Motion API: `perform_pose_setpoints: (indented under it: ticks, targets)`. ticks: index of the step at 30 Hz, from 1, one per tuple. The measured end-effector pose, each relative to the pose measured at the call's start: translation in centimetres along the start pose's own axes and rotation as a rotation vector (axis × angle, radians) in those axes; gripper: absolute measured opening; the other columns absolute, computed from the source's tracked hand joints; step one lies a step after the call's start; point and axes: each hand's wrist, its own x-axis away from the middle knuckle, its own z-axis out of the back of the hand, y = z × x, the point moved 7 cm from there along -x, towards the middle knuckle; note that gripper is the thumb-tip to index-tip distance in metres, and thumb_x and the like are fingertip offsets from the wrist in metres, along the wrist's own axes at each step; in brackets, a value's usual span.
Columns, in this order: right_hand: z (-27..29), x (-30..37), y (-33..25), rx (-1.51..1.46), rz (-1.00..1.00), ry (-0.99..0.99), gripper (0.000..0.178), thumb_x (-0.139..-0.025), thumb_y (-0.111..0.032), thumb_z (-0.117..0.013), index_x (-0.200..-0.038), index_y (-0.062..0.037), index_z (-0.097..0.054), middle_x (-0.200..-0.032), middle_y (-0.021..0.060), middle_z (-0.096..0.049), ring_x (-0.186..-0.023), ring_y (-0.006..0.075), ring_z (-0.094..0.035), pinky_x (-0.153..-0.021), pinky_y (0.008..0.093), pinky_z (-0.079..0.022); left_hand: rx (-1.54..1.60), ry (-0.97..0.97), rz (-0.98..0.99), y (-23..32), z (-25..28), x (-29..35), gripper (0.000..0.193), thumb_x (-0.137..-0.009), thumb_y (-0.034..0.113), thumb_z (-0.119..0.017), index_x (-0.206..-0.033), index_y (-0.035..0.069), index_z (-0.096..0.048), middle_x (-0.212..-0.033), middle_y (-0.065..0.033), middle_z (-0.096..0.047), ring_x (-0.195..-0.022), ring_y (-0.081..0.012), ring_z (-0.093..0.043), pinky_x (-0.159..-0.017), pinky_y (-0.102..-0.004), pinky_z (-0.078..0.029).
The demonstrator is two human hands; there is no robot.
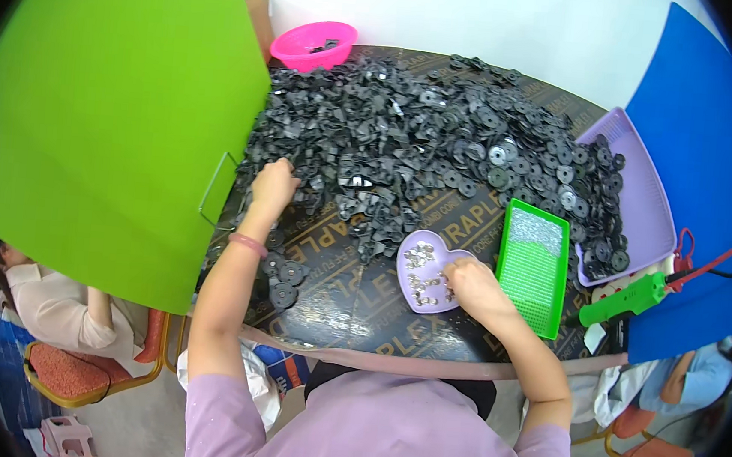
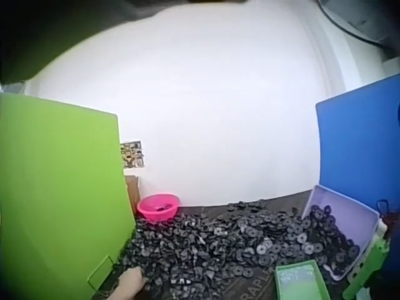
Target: Assembling small toy components by manually inserting silver metal inserts into black plastic rings at a factory workstation.
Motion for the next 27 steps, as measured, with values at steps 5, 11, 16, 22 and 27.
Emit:
perform_pose_setpoints:
  ticks: [5, 11, 16, 22, 27]
  targets:
    - [1.4, 0.1, 1.1, -0.11, 0.007, 0.125, 0.01, -0.074, 0.001, -0.052, -0.081, 0.0033, -0.058, -0.085, 0.019, -0.061, -0.085, 0.0343, -0.06, -0.077, 0.0397, -0.048, 0.308, 0.271, -0.119, 0.5, 4.7, 1.3, 0.022, -0.083, 0.011, -0.058, -0.104, 0.007, -0.061, -0.085, -0.0136, -0.065, -0.077, -0.0237, -0.064, -0.067, -0.0316, -0.051]
    - [4.0, 0.4, 2.2, -0.601, -0.129, 0.233, 0.006, -0.076, 0.002, -0.061, -0.082, 0.0025, -0.06, -0.079, 0.0114, -0.061, -0.073, 0.0193, -0.062, -0.067, 0.0284, -0.05, 1.67, -0.296, 0.036, 8.7, 4.1, 8.0, 0.022, -0.092, 0.007, -0.048, -0.114, 0.005, -0.046, -0.104, -0.0124, -0.055, -0.091, -0.0269, -0.063, -0.069, -0.0338, -0.057]
    - [3.9, 0.9, 3.0, -0.938, -0.116, 0.39, 0.003, -0.077, 0.004, -0.063, -0.077, 0.0019, -0.061, -0.078, 0.0055, -0.063, -0.07, 0.0118, -0.06, -0.063, 0.0244, -0.049, 1.965, -0.679, -0.027, 16.3, -0.9, 13.4, 0.021, -0.09, 0.012, -0.054, -0.108, 0.003, -0.051, -0.108, -0.013, -0.057, -0.097, -0.0279, -0.061, -0.078, -0.0331, -0.055]
    - [4.6, 1.7, 2.9, -1.104, -0.193, 0.432, 0.007, -0.077, 0.005, -0.063, -0.083, 0.0019, -0.064, -0.077, 0.0049, -0.063, -0.07, 0.0096, -0.06, -0.06, 0.0227, -0.048, 1.811, -0.719, -0.216, 19.1, -2.5, 16.0, 0.023, -0.088, 0.014, -0.058, -0.107, 0.003, -0.051, -0.112, -0.0111, -0.055, -0.094, -0.0215, -0.06, -0.079, -0.0311, -0.052]
    - [7.0, 1.7, -1.0, -0.729, 0.017, 0.616, 0.011, -0.073, 0.006, -0.065, -0.083, 0.0025, -0.062, -0.08, 0.0089, -0.062, -0.07, 0.0167, -0.06, -0.06, 0.0258, -0.047, 1.902, -0.64, -0.253, 19.4, -1.6, 16.5, 0.032, -0.09, 0.016, -0.057, -0.116, 0.004, -0.046, -0.117, -0.0105, -0.055, -0.105, -0.0144, -0.052, -0.085, -0.0254, -0.045]
